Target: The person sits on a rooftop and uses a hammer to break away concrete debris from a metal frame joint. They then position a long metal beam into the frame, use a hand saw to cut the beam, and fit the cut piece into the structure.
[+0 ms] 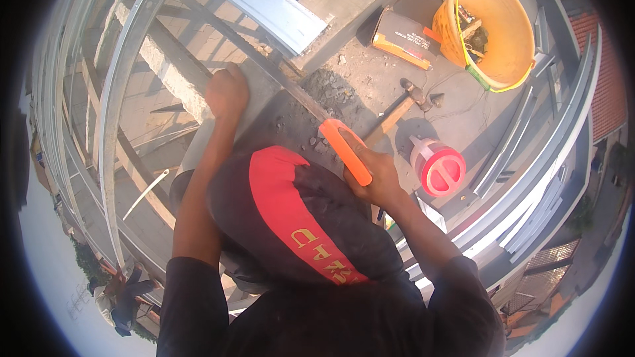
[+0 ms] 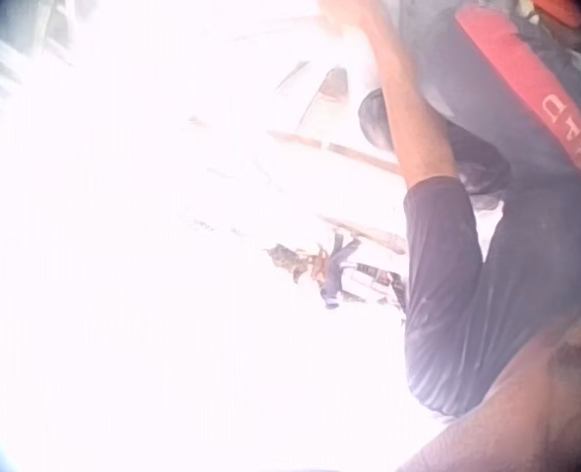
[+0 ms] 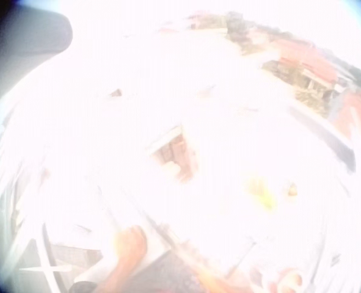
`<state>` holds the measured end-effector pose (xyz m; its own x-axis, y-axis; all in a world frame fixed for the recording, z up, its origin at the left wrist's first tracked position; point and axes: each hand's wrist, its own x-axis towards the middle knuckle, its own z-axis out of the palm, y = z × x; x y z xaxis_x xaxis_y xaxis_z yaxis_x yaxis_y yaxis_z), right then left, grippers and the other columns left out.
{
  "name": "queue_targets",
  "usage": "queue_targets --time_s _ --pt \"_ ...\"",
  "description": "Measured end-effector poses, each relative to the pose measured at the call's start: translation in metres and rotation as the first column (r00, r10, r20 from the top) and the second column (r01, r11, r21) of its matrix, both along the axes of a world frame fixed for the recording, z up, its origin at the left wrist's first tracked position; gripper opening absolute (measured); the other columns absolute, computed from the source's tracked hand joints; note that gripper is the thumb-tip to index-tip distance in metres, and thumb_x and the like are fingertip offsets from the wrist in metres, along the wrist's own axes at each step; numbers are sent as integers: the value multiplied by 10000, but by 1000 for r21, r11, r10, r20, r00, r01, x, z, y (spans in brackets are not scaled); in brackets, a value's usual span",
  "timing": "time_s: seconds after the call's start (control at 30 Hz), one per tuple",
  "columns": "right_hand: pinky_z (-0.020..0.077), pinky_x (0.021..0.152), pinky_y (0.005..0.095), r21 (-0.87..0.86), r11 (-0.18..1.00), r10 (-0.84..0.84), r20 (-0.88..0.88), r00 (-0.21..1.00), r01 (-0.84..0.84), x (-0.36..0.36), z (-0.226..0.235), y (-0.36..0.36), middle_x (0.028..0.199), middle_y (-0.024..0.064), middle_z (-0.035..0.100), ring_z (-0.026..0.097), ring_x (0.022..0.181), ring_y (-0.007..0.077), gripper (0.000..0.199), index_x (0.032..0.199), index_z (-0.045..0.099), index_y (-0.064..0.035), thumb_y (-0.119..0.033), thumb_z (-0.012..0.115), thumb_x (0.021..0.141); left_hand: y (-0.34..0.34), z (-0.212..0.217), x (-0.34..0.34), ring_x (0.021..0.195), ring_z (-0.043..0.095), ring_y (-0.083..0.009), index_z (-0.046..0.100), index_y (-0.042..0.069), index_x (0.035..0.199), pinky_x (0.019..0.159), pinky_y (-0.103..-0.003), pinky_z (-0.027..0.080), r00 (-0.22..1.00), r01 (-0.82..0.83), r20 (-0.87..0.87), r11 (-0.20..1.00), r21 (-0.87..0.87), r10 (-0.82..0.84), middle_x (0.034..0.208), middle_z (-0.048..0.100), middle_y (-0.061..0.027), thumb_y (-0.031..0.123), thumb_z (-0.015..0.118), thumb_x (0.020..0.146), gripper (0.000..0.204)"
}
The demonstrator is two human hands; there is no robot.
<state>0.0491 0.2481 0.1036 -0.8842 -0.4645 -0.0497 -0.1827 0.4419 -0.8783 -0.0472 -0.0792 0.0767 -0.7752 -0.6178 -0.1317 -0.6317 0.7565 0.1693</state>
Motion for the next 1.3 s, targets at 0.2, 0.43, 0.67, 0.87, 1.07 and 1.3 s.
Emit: queue_targets --time_s 0.2,0.43,0.67,0.87,1.07,1.3 --pt "548 620 420 67 996 -79 234 969 65 -19 -26 -14 666 198 623 670 628 380 659 1499 535 -104 -75 629 847 1 7 0 886 724 -487 768 -69 881 874 -530 558 1000 -12 -17 1000 28 12 922 728 -324 386 392 1035 610" --pt "533 621 374 41 997 -65 69 995 62 11 0 -1 780 181 671 659 597 297 597 1454 579 -70 -77 612 858 3 20 1 953 710 -482 756 -74 919 911 -544 536 998 -38 59 991 132 31 962 727 -315 392 382 1039 609" --pt "519 630 343 -1 998 -54 322 945 57 -9 -17 16 739 163 632 628 617 199 516 1393 631 -32 -75 600 879 -3 3 5 878 731 -463 775 -51 882 840 -518 571 1000 -27 -6 996 83 27 911 739 -299 369 421 1035 570" --pt "508 578 357 89 995 -41 63 997 36 11 -15 15 687 142 630 608 564 222 559 1437 597 -39 -56 616 878 3 12 -1 877 730 -470 772 -49 863 839 -524 569 999 -32 7 994 101 31 911 740 -297 370 431 1030 566" --pt "556 653 409 165 979 -162 292 943 117 30 -4 12 773 168 707 728 681 333 567 1469 557 -58 -72 617 906 -2 5 5 856 728 -479 777 -44 868 836 -532 568 999 -36 -30 996 83 39 888 735 -301 365 437 1028 556" --pt "557 669 389 202 972 -158 200 967 117 -20 -12 -41 822 227 705 725 700 307 587 1437 593 -44 -9 587 851 0 12 1 941 708 -489 750 -74 920 917 -553 528 1000 -22 18 988 154 20 954 726 -318 391 383 1039 604"
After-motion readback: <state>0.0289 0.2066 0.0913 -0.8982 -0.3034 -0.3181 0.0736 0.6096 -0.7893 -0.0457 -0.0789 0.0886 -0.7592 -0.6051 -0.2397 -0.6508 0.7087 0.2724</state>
